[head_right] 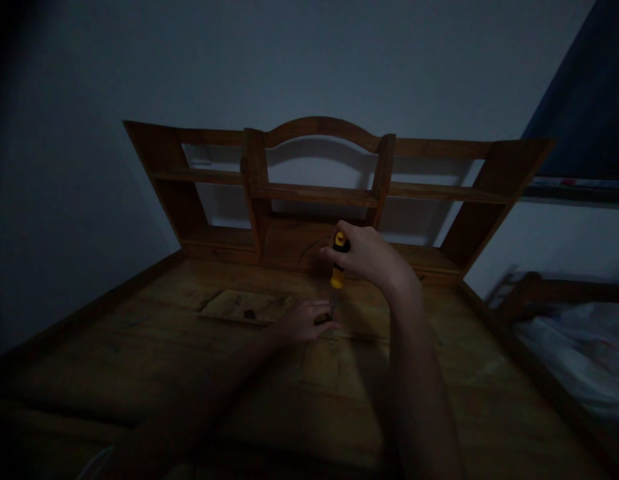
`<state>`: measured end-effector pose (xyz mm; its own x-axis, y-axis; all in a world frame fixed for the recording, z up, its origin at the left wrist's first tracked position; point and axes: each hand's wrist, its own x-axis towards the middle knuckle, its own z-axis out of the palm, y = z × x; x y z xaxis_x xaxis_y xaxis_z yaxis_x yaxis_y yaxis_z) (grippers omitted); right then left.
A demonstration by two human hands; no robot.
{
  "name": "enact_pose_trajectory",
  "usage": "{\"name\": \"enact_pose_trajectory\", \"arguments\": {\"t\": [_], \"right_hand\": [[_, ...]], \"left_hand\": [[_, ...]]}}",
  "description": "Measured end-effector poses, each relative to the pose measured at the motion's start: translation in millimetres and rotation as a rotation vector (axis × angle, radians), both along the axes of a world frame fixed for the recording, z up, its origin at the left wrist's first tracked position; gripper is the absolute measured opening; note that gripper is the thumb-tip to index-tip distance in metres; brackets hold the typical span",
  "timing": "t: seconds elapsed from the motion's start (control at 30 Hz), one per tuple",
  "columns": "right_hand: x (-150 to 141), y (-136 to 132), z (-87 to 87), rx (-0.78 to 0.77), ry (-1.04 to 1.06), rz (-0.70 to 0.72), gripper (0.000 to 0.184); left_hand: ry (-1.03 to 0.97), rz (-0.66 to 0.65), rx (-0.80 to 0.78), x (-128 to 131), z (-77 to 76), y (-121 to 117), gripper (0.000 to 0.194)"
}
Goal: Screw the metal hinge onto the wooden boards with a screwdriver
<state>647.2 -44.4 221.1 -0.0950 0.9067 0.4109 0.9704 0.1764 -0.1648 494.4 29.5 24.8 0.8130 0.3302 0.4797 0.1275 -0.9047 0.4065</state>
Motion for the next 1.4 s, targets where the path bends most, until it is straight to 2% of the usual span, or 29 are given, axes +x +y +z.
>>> {"name": "enact_pose_trajectory", "arguments": {"t": [0.23,0.5,0.67,0.73,0.93,1.1,1.3,1.4], "right_hand": [[-4.9,2.0,-0.2,-0.058,0.079,0.119,0.023],[0.0,2.9,-1.3,-0.056,0.06,0.017,0.02],[-0.2,-3.6,4.5,-0.133,0.099,0.066,0.021],[-0.7,-4.8,5.0,-0.119,0.075,0.079,0.021],[0.3,-0.9,-0.9,-0.041,-0.052,-0.04,0.026],[0.6,-2.4,0.0,-0.141,-0.01,-0.009,0.035],[-4.5,-9.1,5.8,-0.182,0.05,0.065,0.024],[-3.8,-8.0,4.6,-0.166,0.023,0.043,0.025]], "left_hand": [[-0.026,-0.008,-0.003,0.6,-2.2,0.9,0.023],[-0.018,-0.027,-0.027,0.2,0.7,-0.1,0.023],[-0.025,-0.027,-0.008,-0.4,1.3,0.0,0.022],[-0.014,-0.034,-0.005,-0.7,2.1,0.5,0.023],[-0.021,-0.037,0.003,-0.7,2.0,1.3,0.023],[-0.006,-0.01,-0.012,-1.7,1.9,0.1,0.024],[-0.005,-0.005,-0.009,-0.7,-0.3,1.1,0.024],[-0.009,-0.006,0.004,-0.9,-0.2,0.9,0.023]]}}
